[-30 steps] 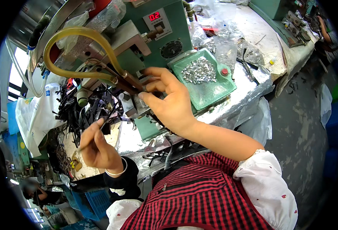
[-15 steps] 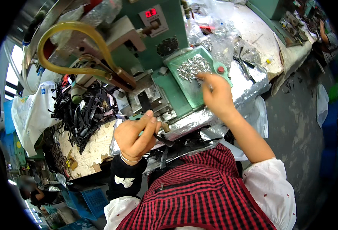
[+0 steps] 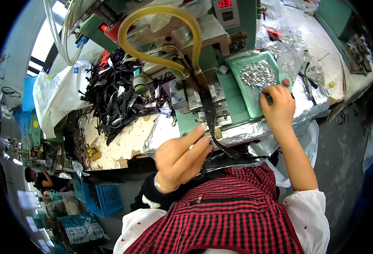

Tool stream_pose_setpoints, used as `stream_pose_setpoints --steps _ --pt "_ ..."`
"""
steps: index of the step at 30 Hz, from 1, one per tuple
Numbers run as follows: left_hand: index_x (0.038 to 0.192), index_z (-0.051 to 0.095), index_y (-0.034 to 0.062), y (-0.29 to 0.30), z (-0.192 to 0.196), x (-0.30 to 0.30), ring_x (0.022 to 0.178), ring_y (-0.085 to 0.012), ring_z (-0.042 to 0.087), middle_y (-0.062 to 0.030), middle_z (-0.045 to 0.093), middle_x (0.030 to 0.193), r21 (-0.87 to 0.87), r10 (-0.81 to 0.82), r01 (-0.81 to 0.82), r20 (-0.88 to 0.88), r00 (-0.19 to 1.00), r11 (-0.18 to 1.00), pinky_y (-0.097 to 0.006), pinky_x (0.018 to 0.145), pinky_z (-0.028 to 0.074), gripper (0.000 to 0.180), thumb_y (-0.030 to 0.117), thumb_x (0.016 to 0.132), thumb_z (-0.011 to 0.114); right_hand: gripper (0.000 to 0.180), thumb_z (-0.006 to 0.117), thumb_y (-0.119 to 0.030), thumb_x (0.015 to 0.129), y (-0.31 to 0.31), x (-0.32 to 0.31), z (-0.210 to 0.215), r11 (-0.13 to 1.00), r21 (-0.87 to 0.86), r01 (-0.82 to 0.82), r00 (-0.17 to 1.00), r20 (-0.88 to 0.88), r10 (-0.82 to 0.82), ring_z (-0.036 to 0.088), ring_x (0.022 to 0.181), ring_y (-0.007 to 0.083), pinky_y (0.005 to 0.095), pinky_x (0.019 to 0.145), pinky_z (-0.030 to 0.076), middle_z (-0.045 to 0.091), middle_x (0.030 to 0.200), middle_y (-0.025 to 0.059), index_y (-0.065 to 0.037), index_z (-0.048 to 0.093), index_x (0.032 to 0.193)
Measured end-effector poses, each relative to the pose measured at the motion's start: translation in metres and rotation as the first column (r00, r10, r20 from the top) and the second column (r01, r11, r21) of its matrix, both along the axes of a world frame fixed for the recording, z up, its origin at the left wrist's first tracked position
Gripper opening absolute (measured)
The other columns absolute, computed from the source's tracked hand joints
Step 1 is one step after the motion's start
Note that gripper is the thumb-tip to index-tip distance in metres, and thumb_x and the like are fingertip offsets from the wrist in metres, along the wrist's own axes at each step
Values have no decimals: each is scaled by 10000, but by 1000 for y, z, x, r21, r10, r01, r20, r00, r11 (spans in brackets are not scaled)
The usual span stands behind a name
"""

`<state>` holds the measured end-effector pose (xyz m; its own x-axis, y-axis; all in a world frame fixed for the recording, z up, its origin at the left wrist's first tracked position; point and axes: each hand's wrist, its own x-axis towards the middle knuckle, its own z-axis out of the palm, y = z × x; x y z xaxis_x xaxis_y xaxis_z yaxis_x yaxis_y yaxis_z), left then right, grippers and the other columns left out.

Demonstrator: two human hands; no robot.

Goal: The person repeatedly picks small metal pins from a green tray and inserts them into black plastic strips using a press machine. The assembled pieces are placed on the work surface. The process is continuous and repetitive throughout the clip.

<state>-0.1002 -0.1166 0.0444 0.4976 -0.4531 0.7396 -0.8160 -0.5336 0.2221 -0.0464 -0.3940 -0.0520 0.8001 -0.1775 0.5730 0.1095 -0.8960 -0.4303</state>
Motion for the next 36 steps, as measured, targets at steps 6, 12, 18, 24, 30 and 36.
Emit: stream_pose_setpoints --steps 6,12,18,24,30,36 --pt "929 750 7 78 29 22 779 -265 613 -96 707 877 64 497 -516 192 846 854 -363 748 468 192 -79 759 773 139 722 -23 831 0 -1 11 934 349 -77 996 71 55 711 825 237 334 783 542 736 894 110 -21 725 970" --pt "969 755 72 133 -101 98 960 -311 608 -94 671 1020 490 425 -352 -42 904 797 -415 824 500 248 25 733 697 152 721 -54 821 23 19 16 903 390 -181 983 76 165 693 882 289 379 804 531 728 934 114 -38 736 971" --pt "1133 711 20 148 -144 103 969 -246 700 -140 732 1076 -322 308 -468 -439 844 823 -331 863 530 191 31 951 652 158 710 20 829 -22 -30 -1 976 217 -2 991 132 -27 676 870 282 358 786 521 720 937 116 -26 728 979" --pt "1297 599 -22 126 -60 82 970 -202 711 -147 728 1062 -679 -200 -442 -650 733 585 -299 874 553 272 86 1058 528 163 717 17 830 1 -41 30 882 433 -187 981 131 143 677 864 276 366 783 514 728 953 107 -28 733 986" --pt "960 673 3 115 -74 89 564 -101 589 -86 700 706 -338 82 -597 -821 565 728 -220 520 423 383 327 1082 510 184 732 -20 800 72 18 79 728 487 -483 876 261 406 679 868 286 375 806 525 716 955 128 -20 722 984" --pt "974 642 50 105 -81 62 526 -86 535 -20 638 740 -499 -31 -662 -811 584 560 -210 487 395 383 344 1106 434 303 722 -19 830 99 14 66 443 802 -402 896 246 369 677 935 155 293 866 522 697 1008 74 -1 656 1125"
